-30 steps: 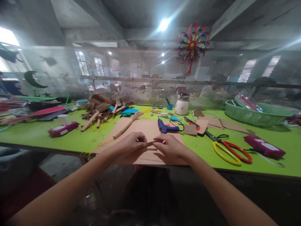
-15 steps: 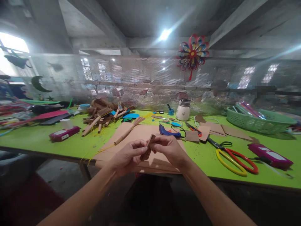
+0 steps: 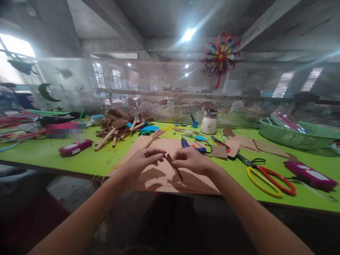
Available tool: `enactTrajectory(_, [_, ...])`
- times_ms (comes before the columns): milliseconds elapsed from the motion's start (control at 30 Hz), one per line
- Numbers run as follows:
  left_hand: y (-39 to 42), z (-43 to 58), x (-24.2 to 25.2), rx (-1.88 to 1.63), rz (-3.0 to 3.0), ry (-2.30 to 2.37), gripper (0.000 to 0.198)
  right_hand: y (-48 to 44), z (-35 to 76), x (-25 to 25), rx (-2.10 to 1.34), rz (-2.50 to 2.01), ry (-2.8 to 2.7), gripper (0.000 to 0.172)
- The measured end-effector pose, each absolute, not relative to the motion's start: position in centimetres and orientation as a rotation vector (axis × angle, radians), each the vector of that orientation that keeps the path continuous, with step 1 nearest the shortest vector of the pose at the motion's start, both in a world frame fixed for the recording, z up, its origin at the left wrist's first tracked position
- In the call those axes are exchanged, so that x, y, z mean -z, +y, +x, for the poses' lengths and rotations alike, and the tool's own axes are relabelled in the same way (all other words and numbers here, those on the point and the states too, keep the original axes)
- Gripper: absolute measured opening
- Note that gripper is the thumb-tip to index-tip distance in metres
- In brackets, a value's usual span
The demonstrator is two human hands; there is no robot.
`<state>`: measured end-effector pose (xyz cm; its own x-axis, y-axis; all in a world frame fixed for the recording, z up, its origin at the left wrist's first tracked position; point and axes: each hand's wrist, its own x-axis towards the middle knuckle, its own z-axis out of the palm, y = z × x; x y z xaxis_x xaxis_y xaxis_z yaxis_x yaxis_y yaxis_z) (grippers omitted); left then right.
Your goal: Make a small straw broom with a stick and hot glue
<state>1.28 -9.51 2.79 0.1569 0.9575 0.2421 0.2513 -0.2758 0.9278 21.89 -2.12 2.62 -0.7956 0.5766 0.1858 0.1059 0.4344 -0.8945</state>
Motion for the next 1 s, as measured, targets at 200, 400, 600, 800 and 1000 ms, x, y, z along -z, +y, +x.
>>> enactTrajectory(200, [-8.3,2.1,-2.1,-1.075,2.069,1.357,0.009,-1.5,21.2,-3.4,-1.199,-0.651,-2.529,0.015])
enactTrajectory(400, [-8.3,2.0,-0.9,-1.177,2.018,1.418,0.007,-2.2,21.0,-3.0,-1.252,-0.653,-2.527,0.017])
enactTrajectory(600, [-9.1,1.9,-0.7,-1.188,1.893,1.431,0.007,-2.8,21.2,-2.1,-1.194,-0.740,-2.448,0.028])
enactTrajectory(800, [-9.6,2.2,-0.5,-1.053,1.956,1.366,0.021,-2.8,21.0,-1.8,-1.092,-0.777,-2.471,0.025])
enactTrajectory(1000, [-9.5,2.2,-0.4,-0.956,2.047,1.453,0.016,-2.6,21.1,-1.6,-0.953,-0.737,-2.586,0.028])
